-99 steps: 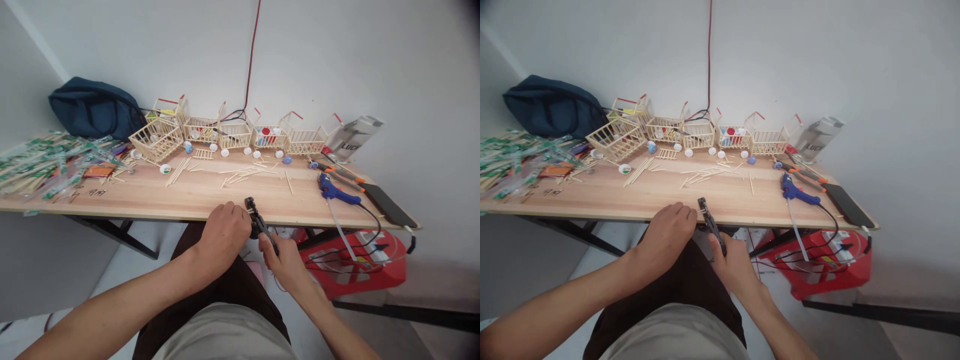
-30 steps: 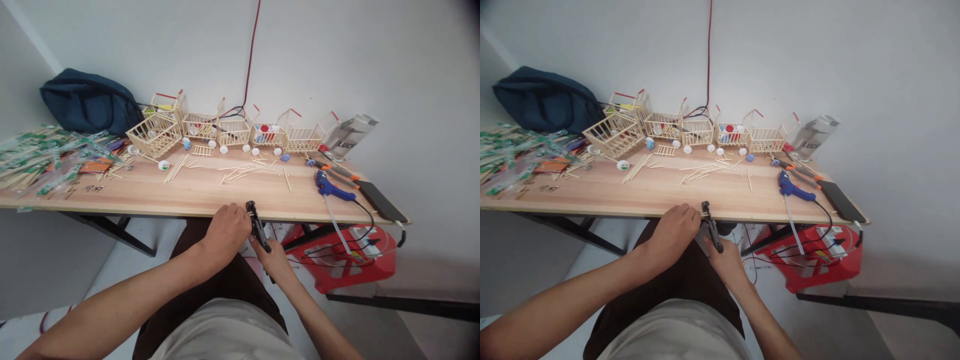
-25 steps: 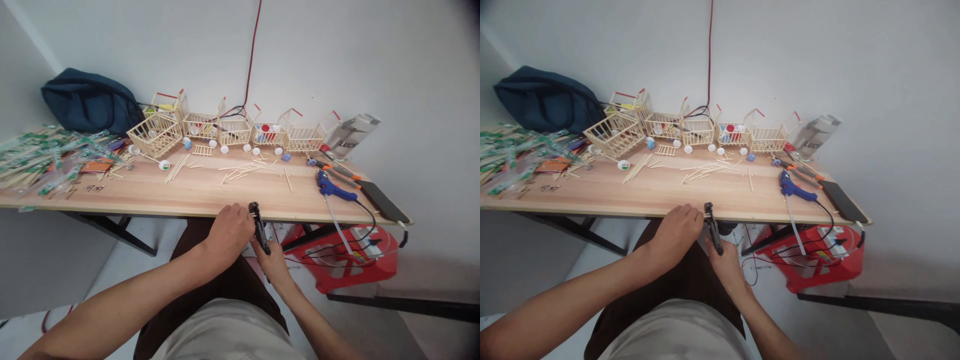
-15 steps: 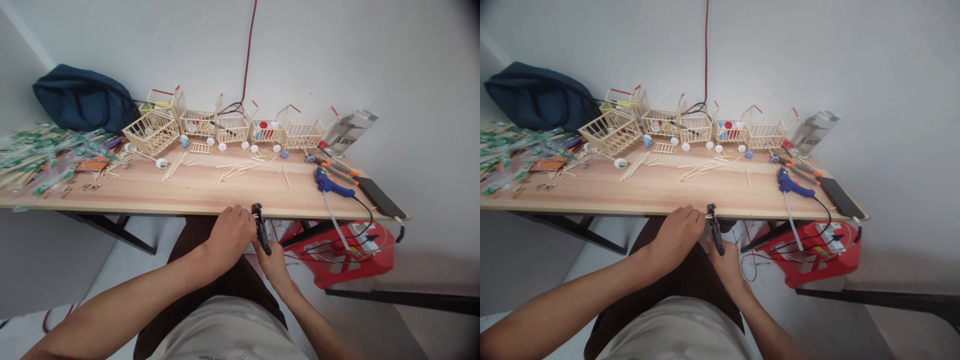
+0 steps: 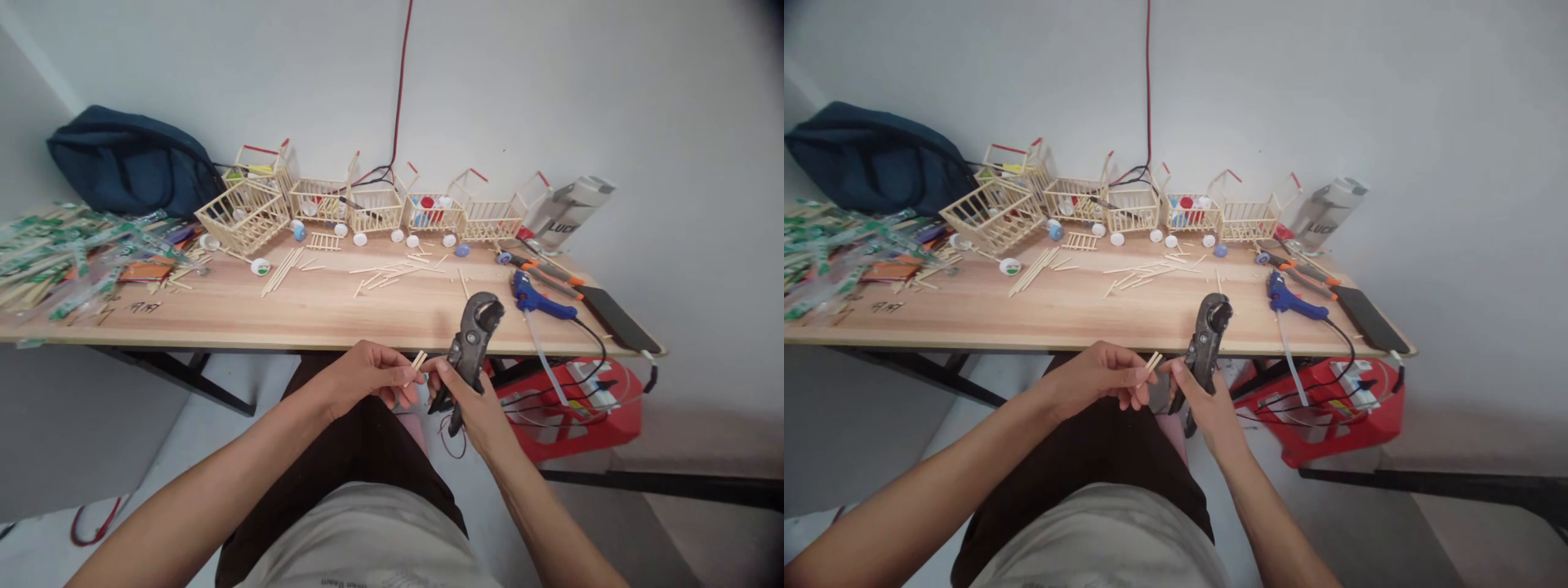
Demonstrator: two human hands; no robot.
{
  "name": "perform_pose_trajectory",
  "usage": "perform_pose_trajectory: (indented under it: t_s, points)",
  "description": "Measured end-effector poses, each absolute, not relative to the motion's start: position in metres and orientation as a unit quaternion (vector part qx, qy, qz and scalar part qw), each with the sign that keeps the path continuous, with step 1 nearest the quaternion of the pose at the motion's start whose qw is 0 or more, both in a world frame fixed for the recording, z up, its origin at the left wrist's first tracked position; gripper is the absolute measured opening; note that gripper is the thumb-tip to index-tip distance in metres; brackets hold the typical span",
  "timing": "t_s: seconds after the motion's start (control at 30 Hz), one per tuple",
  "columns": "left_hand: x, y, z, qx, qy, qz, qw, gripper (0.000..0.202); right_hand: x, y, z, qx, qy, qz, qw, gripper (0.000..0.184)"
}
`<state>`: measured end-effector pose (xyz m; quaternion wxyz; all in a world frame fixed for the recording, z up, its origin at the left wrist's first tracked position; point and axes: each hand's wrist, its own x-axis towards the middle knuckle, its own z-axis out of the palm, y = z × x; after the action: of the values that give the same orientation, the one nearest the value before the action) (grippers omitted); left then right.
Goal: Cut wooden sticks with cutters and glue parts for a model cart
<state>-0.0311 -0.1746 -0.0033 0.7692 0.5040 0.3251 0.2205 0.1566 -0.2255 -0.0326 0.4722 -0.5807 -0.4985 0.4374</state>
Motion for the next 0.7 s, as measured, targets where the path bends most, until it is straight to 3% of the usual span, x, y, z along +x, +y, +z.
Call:
perform_pose_trajectory:
  t_s: [0.43, 0.6, 0.7]
  points:
    - [-0.027, -0.178, 0.004, 0.494, 0.332, 0.184, 0.782, 0.041, 0.151, -0.210, -0.011, -0.540, -0.597, 0.412, 0.426, 0.027]
    - [-0.028, -0.177, 0.006, 0.562, 0.354, 0.210, 0.717, 0.034, 0.145, -0.209, -0.015, -0.565, -0.565, 0.411, 0.438, 0.030]
    - [-0.045, -0.157, 0.015, 0.630, 0.402, 0.258, 0.612, 0.019, 0.143, -0.213, -0.020, -0.562, -0.506, 0.449, 0.477, 0.035]
